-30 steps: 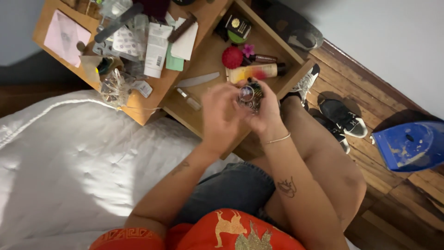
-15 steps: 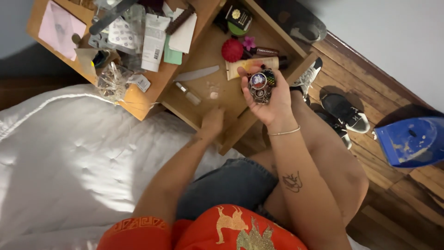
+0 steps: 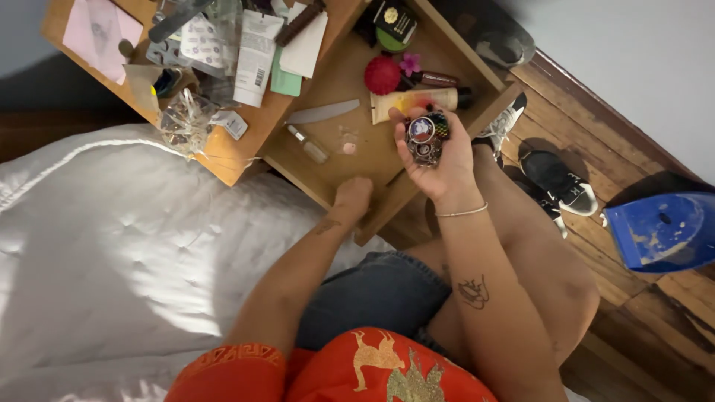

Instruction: Organizing and sorting items on a nightstand and inside a drawer.

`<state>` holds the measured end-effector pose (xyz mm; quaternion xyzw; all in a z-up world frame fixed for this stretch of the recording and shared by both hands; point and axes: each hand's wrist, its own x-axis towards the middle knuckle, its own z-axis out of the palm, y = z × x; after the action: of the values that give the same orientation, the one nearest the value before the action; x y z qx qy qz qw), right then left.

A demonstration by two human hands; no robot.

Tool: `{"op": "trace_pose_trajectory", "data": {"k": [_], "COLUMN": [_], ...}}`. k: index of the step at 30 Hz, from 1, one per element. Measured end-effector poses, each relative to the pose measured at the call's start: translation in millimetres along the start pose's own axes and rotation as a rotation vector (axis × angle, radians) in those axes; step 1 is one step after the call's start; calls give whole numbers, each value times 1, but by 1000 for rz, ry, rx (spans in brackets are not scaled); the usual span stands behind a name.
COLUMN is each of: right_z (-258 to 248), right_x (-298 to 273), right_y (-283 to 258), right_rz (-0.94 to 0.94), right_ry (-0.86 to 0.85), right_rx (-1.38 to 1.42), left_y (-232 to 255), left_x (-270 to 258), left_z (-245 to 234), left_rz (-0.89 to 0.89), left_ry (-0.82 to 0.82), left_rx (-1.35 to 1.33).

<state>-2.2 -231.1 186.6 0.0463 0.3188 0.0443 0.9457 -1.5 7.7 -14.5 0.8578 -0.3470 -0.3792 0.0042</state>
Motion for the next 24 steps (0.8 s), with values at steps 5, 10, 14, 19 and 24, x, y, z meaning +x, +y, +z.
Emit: {"op": "trace_pose_trajectory", "data": {"k": [5, 10, 14, 19, 24], "right_z": [-11, -27, -28, -17, -1], "right_x": [5, 25, 34, 24, 11], "right_y": [3, 13, 30, 32, 17], "right_rz": [-64, -96, -106, -54, -24], "right_ry": [81, 150, 92, 43, 74], "right_rx": [-98, -174, -145, -162, -85], "left_y": [-25, 21, 80, 95, 67], "left_x": [-7, -71, -114, -117, -100], "left_z": [-41, -177, -244, -253, -216], "left_rz": [-42, 123, 322, 424, 425], "left_ry": [269, 64, 556, 785, 955], "left_rx": [-750, -1565, -955, -369, -793]}}
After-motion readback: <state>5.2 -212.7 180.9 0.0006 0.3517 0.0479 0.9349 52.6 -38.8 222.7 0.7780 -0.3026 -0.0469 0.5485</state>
